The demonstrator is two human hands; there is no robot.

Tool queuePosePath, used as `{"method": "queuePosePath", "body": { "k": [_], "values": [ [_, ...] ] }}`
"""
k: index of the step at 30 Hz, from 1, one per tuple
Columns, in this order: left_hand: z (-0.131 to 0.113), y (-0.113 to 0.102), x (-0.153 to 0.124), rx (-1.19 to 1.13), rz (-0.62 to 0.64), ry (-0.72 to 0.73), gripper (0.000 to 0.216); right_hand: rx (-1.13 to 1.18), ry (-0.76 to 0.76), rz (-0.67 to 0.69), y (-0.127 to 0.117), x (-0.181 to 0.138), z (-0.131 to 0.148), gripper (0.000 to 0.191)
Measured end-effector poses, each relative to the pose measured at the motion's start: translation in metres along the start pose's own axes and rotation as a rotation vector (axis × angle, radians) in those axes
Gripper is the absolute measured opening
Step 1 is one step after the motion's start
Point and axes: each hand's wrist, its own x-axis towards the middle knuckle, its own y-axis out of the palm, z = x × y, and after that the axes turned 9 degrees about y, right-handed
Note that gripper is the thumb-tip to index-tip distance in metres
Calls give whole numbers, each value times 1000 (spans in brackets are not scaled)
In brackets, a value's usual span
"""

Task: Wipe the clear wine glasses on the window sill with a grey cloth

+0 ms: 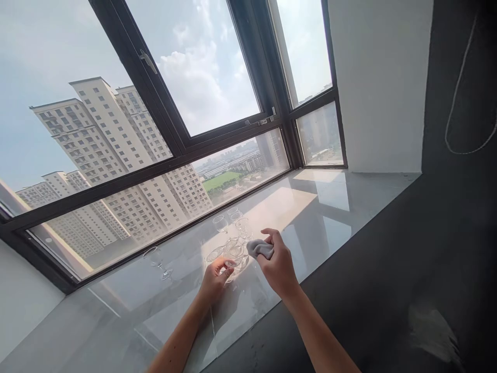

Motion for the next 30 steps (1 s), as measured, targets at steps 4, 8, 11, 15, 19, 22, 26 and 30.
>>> {"method": "queuePosePath", "body": {
  "k": [4, 8, 11, 15, 19, 22, 26, 30],
  "values": [
    [14, 1, 1, -110, -72, -109, 29, -2, 1, -14, 0, 1, -2, 44],
    [20, -2, 5, -117, -123, -103, 28, 4, -4, -6, 1, 1, -3, 45],
    [16, -5, 6, -60, -114, -133, 31, 14, -13, -20, 0, 1, -3, 46],
    [12, -7, 6, -14, -118, -128, 33, 6, 2, -9, -2, 1, -2, 44],
    [15, -6, 5, -8, -98, -117, 33, 3, 9, -4, -3, 1, -2, 43],
    [21, -6, 5, 15, -95, -101, 31, 7, 6, -12, -3, 1, -2, 43],
    [28, -5, 5, -11, -76, -107, 25, 13, 10, -14, -2, 1, -3, 43],
    [21, -7, 2, 65, -34, -112, 22, 4, 16, -13, -3, 2, -2, 43]
  ]
}}
